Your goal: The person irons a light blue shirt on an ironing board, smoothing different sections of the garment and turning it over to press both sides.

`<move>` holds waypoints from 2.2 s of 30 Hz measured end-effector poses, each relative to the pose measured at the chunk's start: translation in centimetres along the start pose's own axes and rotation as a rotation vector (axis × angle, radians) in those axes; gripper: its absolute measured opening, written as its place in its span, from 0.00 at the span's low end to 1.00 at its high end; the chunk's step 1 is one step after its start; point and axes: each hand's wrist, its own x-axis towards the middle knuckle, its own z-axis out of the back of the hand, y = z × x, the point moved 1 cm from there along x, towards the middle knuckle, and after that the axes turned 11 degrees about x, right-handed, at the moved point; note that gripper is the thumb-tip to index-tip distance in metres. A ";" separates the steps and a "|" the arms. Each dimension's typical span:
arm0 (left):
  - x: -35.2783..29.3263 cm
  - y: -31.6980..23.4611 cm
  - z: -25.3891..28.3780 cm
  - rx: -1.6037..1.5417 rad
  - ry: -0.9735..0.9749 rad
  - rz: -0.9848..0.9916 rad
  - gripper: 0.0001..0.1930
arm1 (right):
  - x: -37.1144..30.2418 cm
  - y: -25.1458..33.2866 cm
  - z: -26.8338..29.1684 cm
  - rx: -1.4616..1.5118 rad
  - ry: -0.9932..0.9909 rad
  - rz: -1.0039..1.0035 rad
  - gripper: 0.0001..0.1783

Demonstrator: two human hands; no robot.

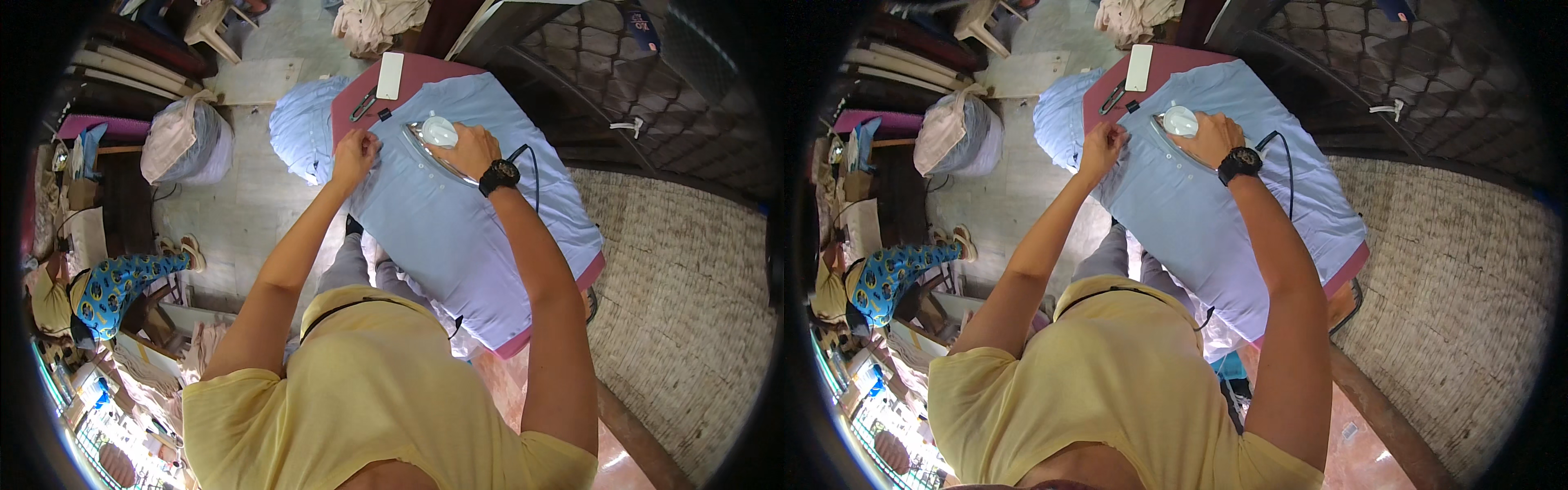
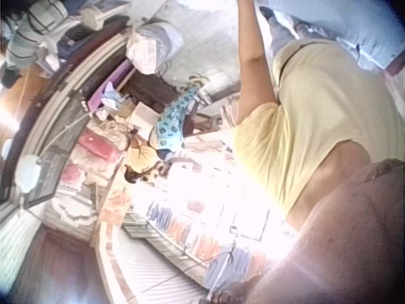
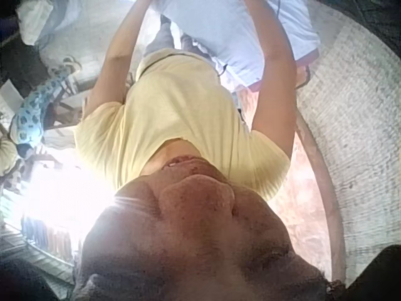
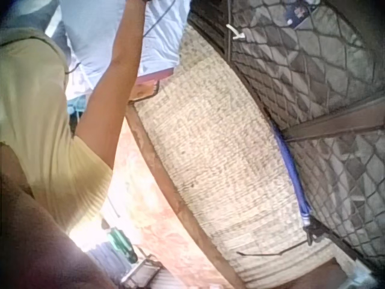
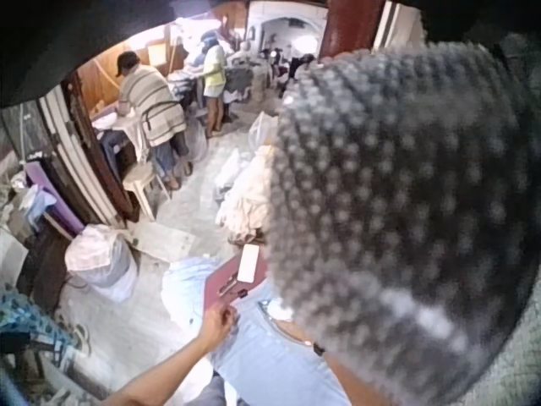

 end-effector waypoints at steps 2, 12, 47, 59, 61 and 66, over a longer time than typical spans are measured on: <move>-0.9 -0.3 0.7 0.107 0.050 -0.047 0.10 | -0.4 0.0 -0.3 0.011 0.019 0.075 0.32; -0.5 -0.3 0.1 0.235 0.106 -0.093 0.11 | -0.5 0.0 -0.8 -0.084 0.018 0.032 0.34; 3.3 1.1 1.4 0.132 0.364 -0.166 0.08 | -9.1 9.1 -13.3 0.602 -0.390 -0.361 0.30; 4.6 2.0 2.0 0.039 0.526 -0.123 0.10 | -7.0 13.1 -15.8 1.579 -0.324 -0.623 0.25; 4.6 2.2 2.0 0.054 0.540 -0.114 0.11 | -7.1 13.3 -16.7 1.519 -0.346 -0.624 0.25; 4.9 2.4 1.9 0.069 0.527 -0.175 0.12 | -6.0 12.9 -17.8 1.537 -0.417 -0.587 0.26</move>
